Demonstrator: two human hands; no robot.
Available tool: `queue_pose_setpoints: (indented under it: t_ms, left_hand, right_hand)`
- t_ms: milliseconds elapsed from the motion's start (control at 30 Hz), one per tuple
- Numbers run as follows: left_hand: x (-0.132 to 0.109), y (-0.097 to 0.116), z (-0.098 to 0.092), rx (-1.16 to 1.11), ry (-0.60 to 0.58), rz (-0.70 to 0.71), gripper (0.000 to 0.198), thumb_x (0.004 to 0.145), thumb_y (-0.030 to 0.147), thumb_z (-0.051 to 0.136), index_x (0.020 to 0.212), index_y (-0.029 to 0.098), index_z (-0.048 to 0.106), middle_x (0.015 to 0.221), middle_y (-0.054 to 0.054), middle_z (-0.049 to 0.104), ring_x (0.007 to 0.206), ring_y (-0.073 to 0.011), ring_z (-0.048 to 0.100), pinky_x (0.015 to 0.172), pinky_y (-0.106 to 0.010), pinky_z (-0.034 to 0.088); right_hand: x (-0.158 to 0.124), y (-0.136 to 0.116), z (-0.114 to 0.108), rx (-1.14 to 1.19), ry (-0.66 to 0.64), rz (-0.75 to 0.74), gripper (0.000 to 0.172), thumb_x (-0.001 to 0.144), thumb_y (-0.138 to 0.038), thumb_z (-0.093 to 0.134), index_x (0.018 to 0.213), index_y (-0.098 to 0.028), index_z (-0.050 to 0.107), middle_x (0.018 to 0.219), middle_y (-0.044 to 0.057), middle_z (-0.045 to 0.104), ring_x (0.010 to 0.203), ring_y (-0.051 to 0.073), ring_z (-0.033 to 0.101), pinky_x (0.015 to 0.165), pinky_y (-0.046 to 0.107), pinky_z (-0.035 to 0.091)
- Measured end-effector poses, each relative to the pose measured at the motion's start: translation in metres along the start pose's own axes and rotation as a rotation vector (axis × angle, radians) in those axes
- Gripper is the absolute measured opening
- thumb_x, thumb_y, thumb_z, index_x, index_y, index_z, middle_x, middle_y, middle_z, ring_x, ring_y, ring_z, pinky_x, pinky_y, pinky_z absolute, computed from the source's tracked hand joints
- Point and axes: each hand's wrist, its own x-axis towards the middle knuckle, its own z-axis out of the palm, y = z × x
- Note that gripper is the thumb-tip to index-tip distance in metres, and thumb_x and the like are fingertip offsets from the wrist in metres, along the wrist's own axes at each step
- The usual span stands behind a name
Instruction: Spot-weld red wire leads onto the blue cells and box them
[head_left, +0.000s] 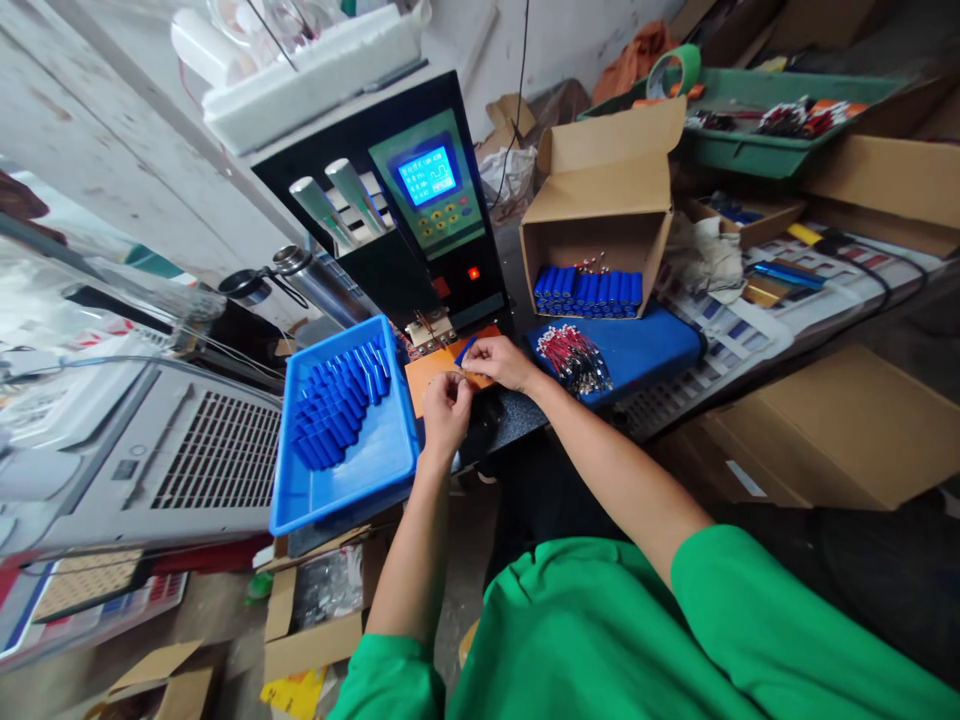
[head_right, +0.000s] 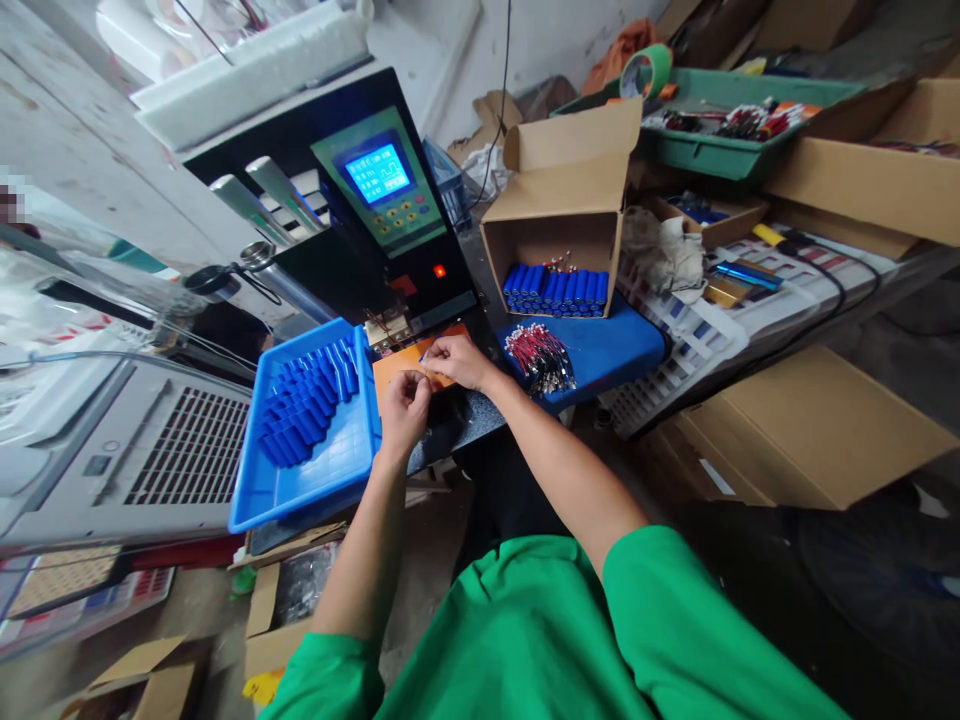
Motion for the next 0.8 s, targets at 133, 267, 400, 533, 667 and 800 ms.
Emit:
queue_pose_setpoints:
  t_ms: [133,267,400,533,667,800]
  left_hand:
    - [0.007,0.002,-0.002,-0.043,-0.018,-0.051,0.013,0.086,0.026,0.063,0.077,0.019,0.057,0.066,0.001,0.056,0.057,-0.0116,0.047,0.055,-0.024,0.036]
    - [0.009,0.003,-0.005,-0.04,-0.038,-0.047,0.013,0.084,0.026,0.066,0.077,0.018,0.059,0.063,0.002,0.054,0.055,-0.0105,0.046,0.052,-0.023,0.035]
    - [0.01,-0.001,-0.008,0.026,0.055,0.034,0.011,0.087,0.029,0.064,0.084,0.018,0.061,0.075,-0.001,0.06,0.063,-0.0125,0.053,0.06,-0.025,0.043]
    - [0.018,-0.004,-0.007,0.303,0.118,0.103,0.024,0.083,0.034,0.07,0.101,0.018,0.066,0.099,-0.009,0.068,0.09,-0.0221,0.063,0.079,-0.033,0.05]
    - [0.029,-0.002,-0.001,0.572,0.009,0.108,0.024,0.087,0.036,0.066,0.102,0.018,0.07,0.098,-0.011,0.069,0.098,-0.0274,0.063,0.09,-0.04,0.047]
    - [0.029,-0.001,0.006,0.592,0.08,0.11,0.017,0.088,0.033,0.061,0.094,0.018,0.067,0.085,-0.008,0.065,0.086,-0.0244,0.061,0.084,-0.038,0.047]
  right_hand:
    - [0.003,0.002,-0.001,-0.056,-0.049,-0.017,0.017,0.069,-0.031,0.072,0.067,-0.015,0.066,0.061,-0.001,0.062,0.057,0.011,0.052,0.056,0.023,0.039]
    - [0.004,0.004,-0.001,-0.053,-0.093,0.029,0.019,0.069,-0.032,0.072,0.066,-0.015,0.065,0.059,-0.001,0.062,0.055,0.012,0.052,0.054,0.024,0.039]
    - [0.002,0.005,-0.002,0.017,0.011,0.02,0.023,0.071,-0.036,0.074,0.067,-0.016,0.063,0.053,-0.004,0.054,0.047,0.009,0.043,0.047,0.022,0.032]
    - [0.003,0.007,-0.004,0.138,0.097,0.071,0.027,0.07,-0.04,0.075,0.07,-0.017,0.062,0.049,-0.006,0.05,0.042,0.007,0.038,0.04,0.02,0.024]
    - [0.005,0.007,-0.002,0.186,0.145,0.081,0.032,0.067,-0.042,0.078,0.065,-0.018,0.059,0.048,-0.006,0.048,0.041,0.006,0.038,0.039,0.019,0.023]
    - [0.004,0.005,-0.001,0.2,0.159,0.076,0.032,0.067,-0.042,0.079,0.064,-0.017,0.058,0.048,-0.006,0.048,0.041,0.006,0.037,0.039,0.019,0.024]
